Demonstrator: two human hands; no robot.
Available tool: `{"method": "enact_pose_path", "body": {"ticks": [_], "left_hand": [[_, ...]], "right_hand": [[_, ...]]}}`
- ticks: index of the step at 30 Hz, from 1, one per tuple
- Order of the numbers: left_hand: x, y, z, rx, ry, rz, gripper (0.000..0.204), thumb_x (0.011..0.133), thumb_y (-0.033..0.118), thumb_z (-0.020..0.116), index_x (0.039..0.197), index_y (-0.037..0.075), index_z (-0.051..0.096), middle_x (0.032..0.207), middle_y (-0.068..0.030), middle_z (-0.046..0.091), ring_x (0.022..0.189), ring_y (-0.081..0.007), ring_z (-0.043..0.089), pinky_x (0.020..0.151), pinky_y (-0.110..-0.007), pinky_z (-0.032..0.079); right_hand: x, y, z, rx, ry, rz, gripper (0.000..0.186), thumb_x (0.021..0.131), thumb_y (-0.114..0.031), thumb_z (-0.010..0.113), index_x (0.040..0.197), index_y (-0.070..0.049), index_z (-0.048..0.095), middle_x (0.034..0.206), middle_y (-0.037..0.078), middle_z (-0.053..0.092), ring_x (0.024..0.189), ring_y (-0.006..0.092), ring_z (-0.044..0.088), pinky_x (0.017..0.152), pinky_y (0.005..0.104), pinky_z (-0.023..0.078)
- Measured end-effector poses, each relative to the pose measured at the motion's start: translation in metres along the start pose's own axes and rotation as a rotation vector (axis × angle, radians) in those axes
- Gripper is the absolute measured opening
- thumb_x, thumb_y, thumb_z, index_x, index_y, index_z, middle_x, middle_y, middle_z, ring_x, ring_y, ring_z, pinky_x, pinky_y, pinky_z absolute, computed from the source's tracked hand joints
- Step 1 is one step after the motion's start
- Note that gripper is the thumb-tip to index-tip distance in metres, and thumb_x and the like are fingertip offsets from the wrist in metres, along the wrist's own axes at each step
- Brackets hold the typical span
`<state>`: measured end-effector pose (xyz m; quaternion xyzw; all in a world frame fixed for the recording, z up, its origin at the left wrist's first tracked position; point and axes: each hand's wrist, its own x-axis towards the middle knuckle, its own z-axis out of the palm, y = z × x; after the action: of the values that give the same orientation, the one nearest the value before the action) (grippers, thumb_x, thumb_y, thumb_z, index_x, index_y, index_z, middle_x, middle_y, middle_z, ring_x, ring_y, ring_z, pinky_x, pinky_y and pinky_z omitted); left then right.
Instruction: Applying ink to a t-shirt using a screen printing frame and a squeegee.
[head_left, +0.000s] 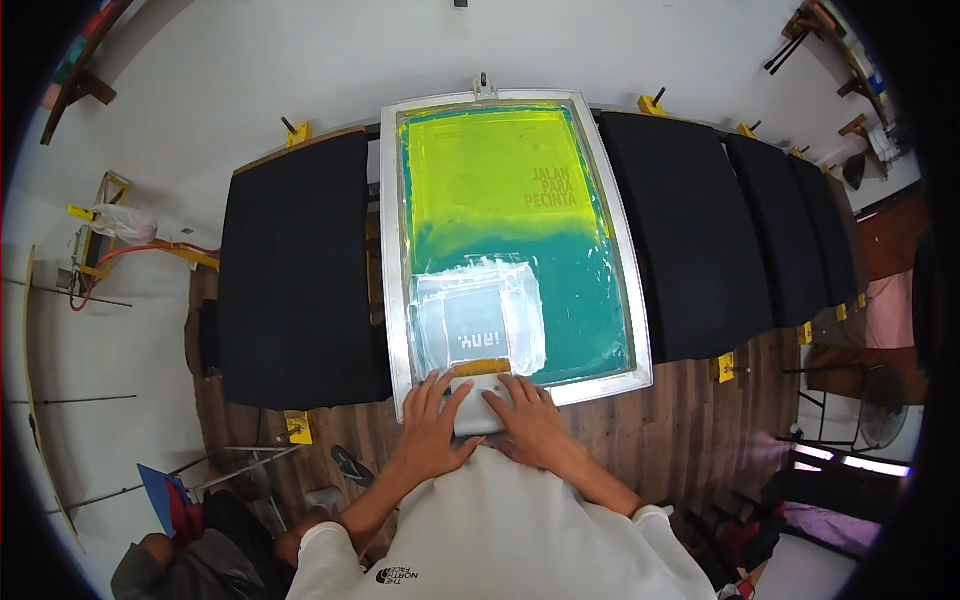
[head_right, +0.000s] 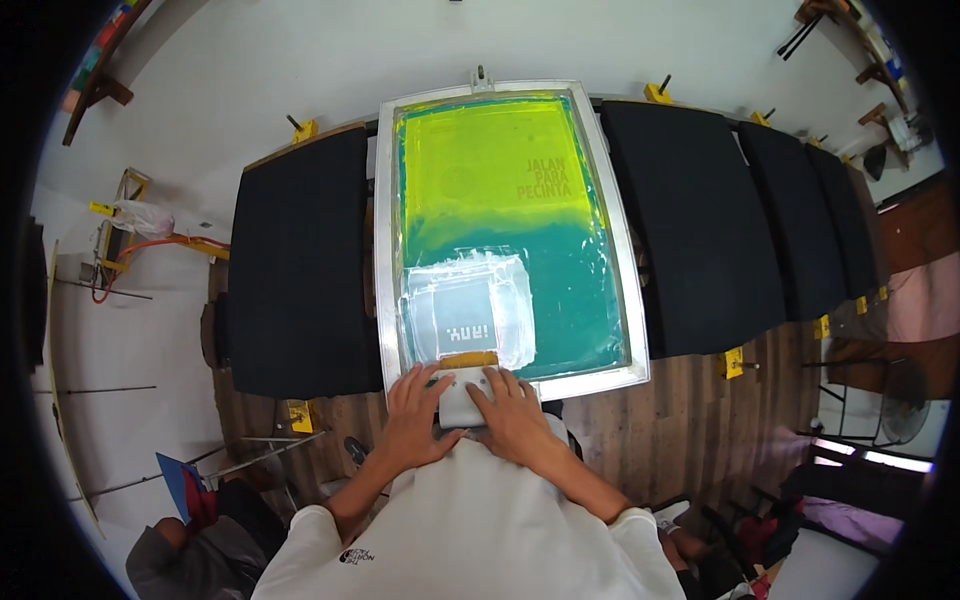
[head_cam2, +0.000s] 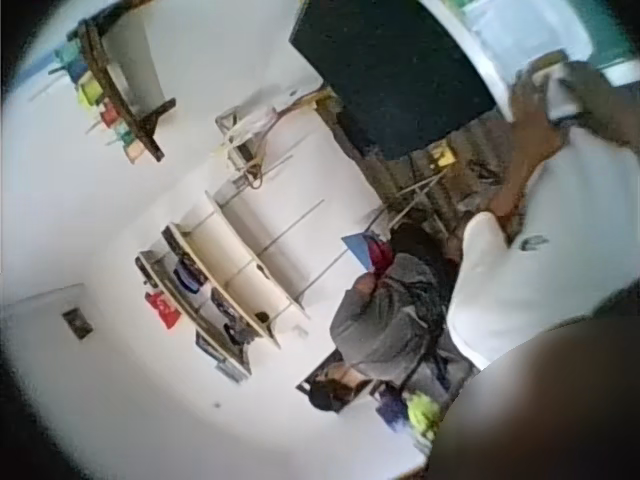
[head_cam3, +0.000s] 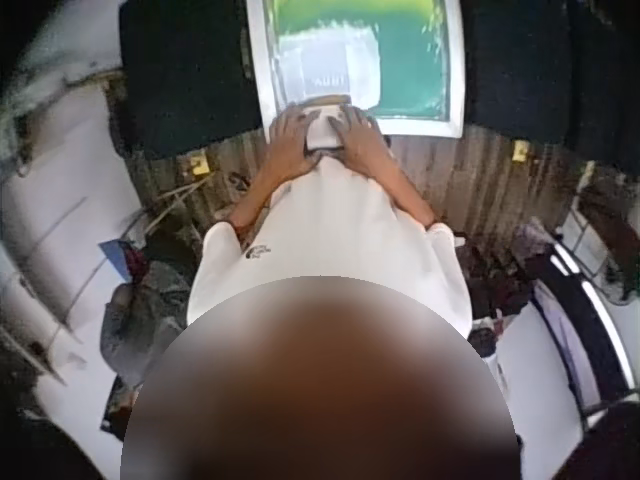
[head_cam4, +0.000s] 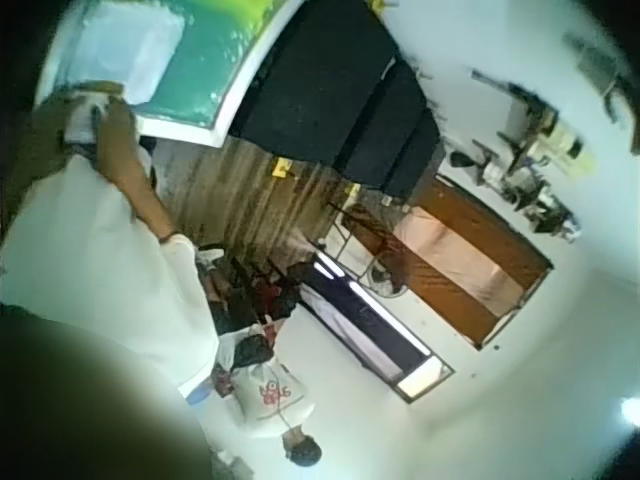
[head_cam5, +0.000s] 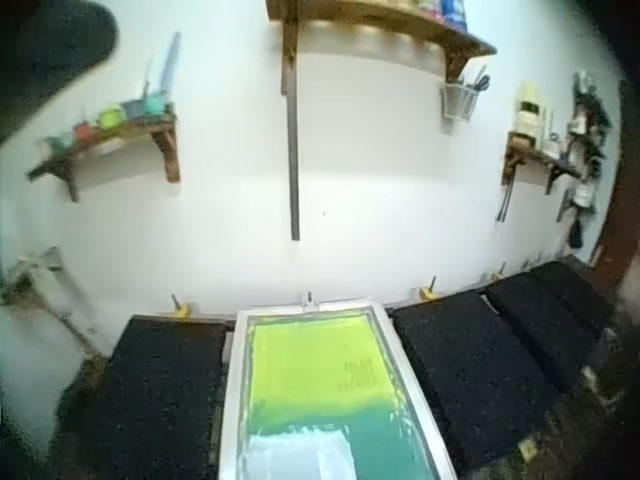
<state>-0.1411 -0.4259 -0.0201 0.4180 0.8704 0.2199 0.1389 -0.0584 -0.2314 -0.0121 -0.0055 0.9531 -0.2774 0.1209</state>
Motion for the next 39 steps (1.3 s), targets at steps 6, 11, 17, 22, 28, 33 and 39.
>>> {"method": "enact_pose_path", "body": {"ticks": [6, 11, 17, 22, 28, 33, 39], "left_hand": [[0.012, -0.018, 0.010, -0.102, -0.154, 0.085, 0.080, 0.072, 0.024, 0.075, 0.141, 0.002, 0.042, 0.144, -0.0220, 0.042, 0.138, -0.0377, 0.035, 0.114, -0.048, 0.028], [0.028, -0.014, 0.008, -0.118, 0.019, 0.100, 0.062, 0.072, 0.004, 0.066, 0.131, -0.003, 0.050, 0.127, -0.0263, 0.055, 0.121, -0.0414, 0.053, 0.105, -0.048, 0.042], [0.046, -0.016, 0.003, -0.192, 0.036, 0.018, 0.038, 0.074, -0.011, 0.057, 0.112, -0.003, 0.061, 0.111, -0.0248, 0.064, 0.102, -0.0413, 0.063, 0.089, -0.046, 0.051], [0.056, -0.019, -0.006, -0.262, -0.178, -0.106, 0.039, 0.073, -0.008, 0.060, 0.110, 0.001, 0.066, 0.098, -0.0237, 0.068, 0.093, -0.0405, 0.066, 0.085, -0.046, 0.053], [0.117, -0.042, -0.031, -0.218, -0.268, -0.042, 0.025, 0.066, 0.000, 0.063, 0.090, 0.004, 0.071, 0.084, -0.0214, 0.070, 0.084, -0.0387, 0.069, 0.081, -0.043, 0.055], [0.138, -0.056, -0.030, -0.292, -0.099, -0.114, 0.034, 0.069, -0.004, 0.059, 0.099, 0.005, 0.072, 0.091, -0.0215, 0.071, 0.089, -0.0393, 0.068, 0.083, -0.043, 0.054], [0.062, -0.033, 0.025, -0.100, 0.165, 0.025, 0.054, 0.073, -0.012, 0.059, 0.125, 0.003, 0.061, 0.136, -0.0209, 0.053, 0.118, -0.0377, 0.057, 0.097, -0.041, 0.049]], "right_hand": [[0.019, -0.007, 0.037, -0.373, 0.034, 0.017, 0.076, 0.065, -0.015, 0.080, 0.133, -0.002, 0.049, 0.138, 0.026, 0.046, 0.130, 0.0403, 0.044, 0.102, 0.0507, 0.041], [0.037, -0.009, -0.005, -0.206, 0.052, 0.004, 0.055, 0.066, -0.011, 0.076, 0.117, -0.001, 0.058, 0.122, 0.020, 0.058, 0.113, 0.0356, 0.055, 0.087, 0.0464, 0.050], [0.054, 0.000, -0.003, -0.064, 0.169, 0.072, 0.034, 0.067, -0.002, 0.071, 0.100, 0.000, 0.065, 0.104, 0.018, 0.066, 0.102, 0.0352, 0.060, 0.083, 0.0435, 0.054], [0.057, -0.002, -0.012, -0.036, 0.044, 0.062, 0.025, 0.066, 0.002, 0.070, 0.090, -0.001, 0.070, 0.094, 0.020, 0.068, 0.093, 0.0380, 0.064, 0.081, 0.0446, 0.055], [0.105, 0.025, -0.051, -0.075, -0.067, 0.061, 0.020, 0.064, -0.005, 0.073, 0.084, -0.004, 0.072, 0.087, 0.020, 0.071, 0.080, 0.0372, 0.069, 0.073, 0.0450, 0.057], [0.142, 0.031, -0.058, -0.132, -0.034, 0.086, 0.025, 0.065, -0.008, 0.074, 0.089, -0.003, 0.070, 0.087, 0.020, 0.071, 0.083, 0.0368, 0.069, 0.075, 0.0451, 0.057], [0.073, 0.014, -0.005, -0.130, 0.250, 0.003, 0.042, 0.065, 0.006, 0.067, 0.105, -0.003, 0.060, 0.118, 0.017, 0.057, 0.108, 0.0364, 0.055, 0.079, 0.0448, 0.053]]}}
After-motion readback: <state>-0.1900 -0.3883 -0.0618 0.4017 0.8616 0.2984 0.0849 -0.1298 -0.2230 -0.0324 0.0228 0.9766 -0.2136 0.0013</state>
